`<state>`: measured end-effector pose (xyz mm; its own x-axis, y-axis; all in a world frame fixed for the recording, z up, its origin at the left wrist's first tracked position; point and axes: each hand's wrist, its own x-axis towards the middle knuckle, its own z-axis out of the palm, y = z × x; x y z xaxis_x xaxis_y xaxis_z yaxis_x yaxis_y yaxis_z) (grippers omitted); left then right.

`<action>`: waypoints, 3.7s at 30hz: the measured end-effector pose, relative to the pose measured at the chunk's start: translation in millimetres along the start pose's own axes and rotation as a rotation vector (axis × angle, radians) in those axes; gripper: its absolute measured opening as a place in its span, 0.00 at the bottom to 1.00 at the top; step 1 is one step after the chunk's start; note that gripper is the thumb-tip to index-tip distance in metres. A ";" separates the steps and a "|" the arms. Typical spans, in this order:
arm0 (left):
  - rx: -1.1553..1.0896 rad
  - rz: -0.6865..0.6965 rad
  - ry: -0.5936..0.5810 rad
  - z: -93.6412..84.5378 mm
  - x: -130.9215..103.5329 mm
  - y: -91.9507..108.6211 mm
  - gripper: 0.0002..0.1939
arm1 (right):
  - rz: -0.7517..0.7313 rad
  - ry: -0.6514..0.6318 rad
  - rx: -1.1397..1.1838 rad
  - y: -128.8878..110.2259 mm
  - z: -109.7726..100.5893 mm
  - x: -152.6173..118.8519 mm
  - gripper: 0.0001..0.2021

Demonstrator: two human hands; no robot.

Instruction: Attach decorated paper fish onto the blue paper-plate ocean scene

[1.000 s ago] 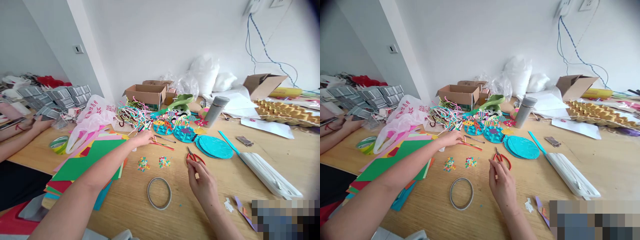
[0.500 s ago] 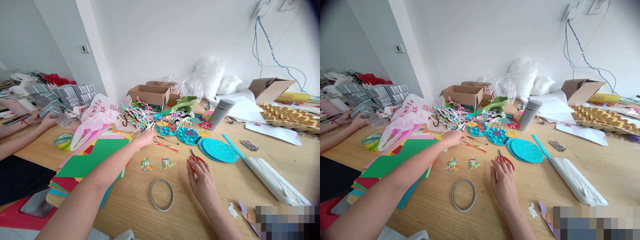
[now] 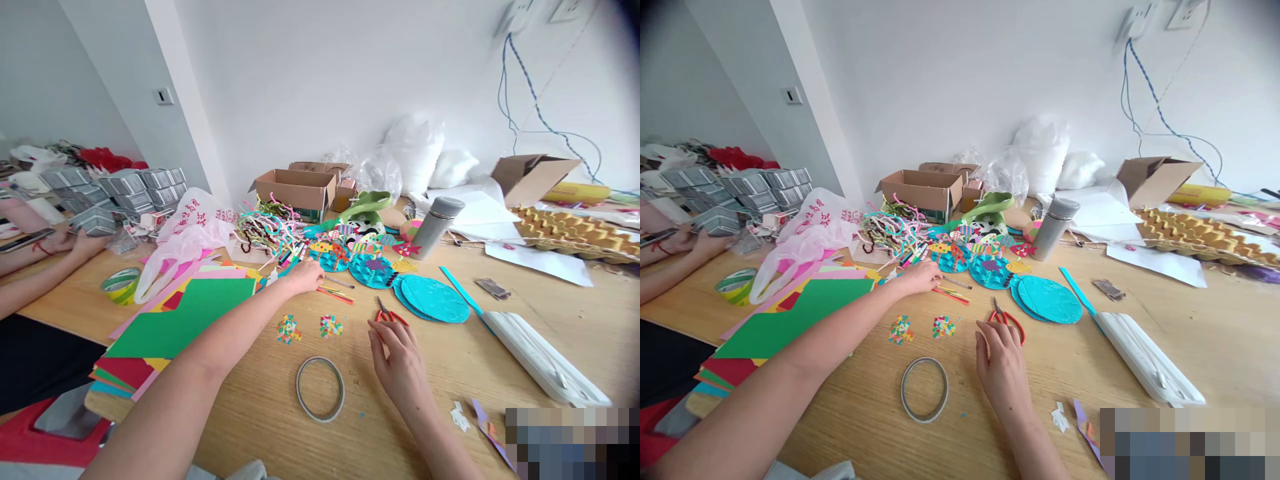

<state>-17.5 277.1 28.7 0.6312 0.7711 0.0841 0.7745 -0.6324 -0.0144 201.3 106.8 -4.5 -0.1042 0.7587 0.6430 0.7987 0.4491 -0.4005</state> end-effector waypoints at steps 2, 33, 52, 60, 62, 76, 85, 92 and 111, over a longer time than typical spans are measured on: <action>0.004 0.044 -0.010 -1.6 1.0 3.9 0.09 | 0.003 0.001 0.007 -0.4 -0.3 0.2 0.10; -0.246 -0.282 0.787 -40.0 -151.4 33.4 0.18 | -0.078 -0.109 -0.001 -17.5 0.2 11.2 0.15; -0.256 -0.328 0.942 -10.7 -160.4 20.2 0.19 | -0.327 -0.566 -0.238 1.1 66.2 58.6 0.43; -0.247 -0.317 0.934 -9.3 -159.1 18.9 0.19 | -0.293 -0.510 -0.171 -4.6 89.0 87.6 0.44; -0.251 -0.320 0.927 -8.7 -159.5 18.0 0.19 | -0.288 -0.486 -0.141 -9.3 82.1 90.5 0.40; -0.413 -0.452 1.061 -11.4 -162.6 11.3 0.19 | -0.137 -0.922 -0.072 -68.1 1.7 25.2 0.08; -0.690 -0.595 1.193 -3.6 -164.8 -5.3 0.18 | -0.060 -0.968 -0.102 -71.3 16.0 34.7 0.10; -0.885 -0.709 1.366 -11.8 -169.3 -13.1 0.15 | 0.012 -0.915 -0.053 -74.5 25.1 70.7 0.07; -0.893 -0.772 1.438 -18.9 -172.1 -6.0 0.15 | 0.335 -0.855 -0.098 -146.4 225.6 245.2 0.06</action>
<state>-131.6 146.7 33.2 -0.6911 0.5254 0.4963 0.2868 -0.4309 0.8556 -74.8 333.6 64.6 -0.2297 0.9496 -0.2132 0.9086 0.1307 -0.3966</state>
